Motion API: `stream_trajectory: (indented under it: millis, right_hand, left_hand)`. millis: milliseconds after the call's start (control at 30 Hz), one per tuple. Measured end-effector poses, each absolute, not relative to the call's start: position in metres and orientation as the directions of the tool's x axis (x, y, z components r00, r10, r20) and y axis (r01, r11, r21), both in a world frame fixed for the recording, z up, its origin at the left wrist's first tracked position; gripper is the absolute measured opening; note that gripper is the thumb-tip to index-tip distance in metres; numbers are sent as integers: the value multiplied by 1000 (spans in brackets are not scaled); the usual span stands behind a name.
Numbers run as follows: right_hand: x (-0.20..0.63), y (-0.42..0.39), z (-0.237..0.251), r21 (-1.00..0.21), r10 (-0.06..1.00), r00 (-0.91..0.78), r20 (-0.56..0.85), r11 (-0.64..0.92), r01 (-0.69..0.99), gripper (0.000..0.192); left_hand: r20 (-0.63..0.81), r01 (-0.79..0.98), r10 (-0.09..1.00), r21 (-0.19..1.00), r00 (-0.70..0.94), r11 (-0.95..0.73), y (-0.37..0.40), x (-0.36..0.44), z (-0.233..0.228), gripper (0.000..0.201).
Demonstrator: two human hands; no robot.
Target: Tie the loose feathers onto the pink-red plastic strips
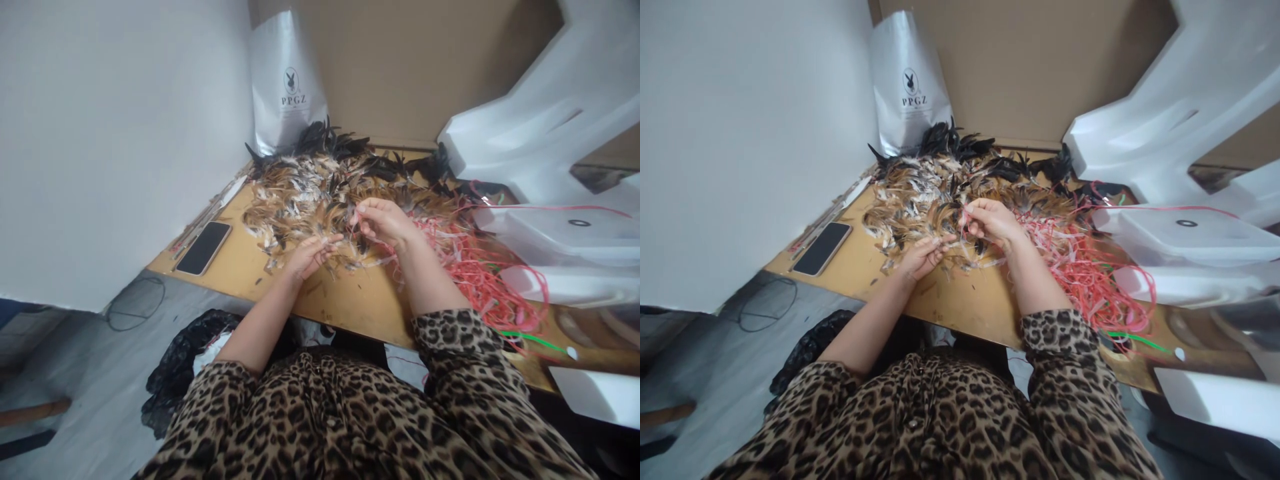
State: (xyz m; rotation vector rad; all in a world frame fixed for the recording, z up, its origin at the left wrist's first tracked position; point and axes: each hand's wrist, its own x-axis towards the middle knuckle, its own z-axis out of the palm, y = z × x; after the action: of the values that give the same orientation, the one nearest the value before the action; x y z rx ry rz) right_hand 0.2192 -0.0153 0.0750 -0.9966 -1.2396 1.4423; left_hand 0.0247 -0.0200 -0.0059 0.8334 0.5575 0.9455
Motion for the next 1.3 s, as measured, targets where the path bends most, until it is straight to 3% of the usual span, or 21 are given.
stream_trajectory:
  millis: [233, 500, 867, 967, 1067, 1200, 1300]
  right_hand:
    - [211, -16, 75, -983, 989, -147, -24, -50, -176, 31]
    - [220, -13, 75, -976, 991, -131, 16, -14, -219, 30]
    - [252, -17, 94, -979, 993, -54, 101, 89, -186, 26]
    - [263, -22, 99, -989, 991, -6, 136, 136, -62, 25]
    - [281, -26, 101, -960, 992, -9, 123, 121, 252, 23]
    - [294, -30, 103, -767, 992, -128, 9, 89, 636, 25]
    - [282, -34, 107, -670, 989, -109, 104, 151, 727, 29]
  left_hand:
    - [-47, -475, 796, 781, 603, 406, -31, 44, -3, 14]
    - [-162, -546, 817, 670, 553, 503, -29, 41, 3, 3]
    - [-126, -648, 846, 588, 518, 485, -24, 21, 7, 5]
    - [-98, -669, 847, 569, 522, 478, -23, 19, 5, 7]
    - [-92, -682, 848, 551, 523, 480, -22, 17, 5, 8]
    - [-132, -677, 857, 559, 498, 480, -20, 17, 10, 7]
    - [-162, -662, 855, 568, 493, 489, -21, 19, 14, 6]
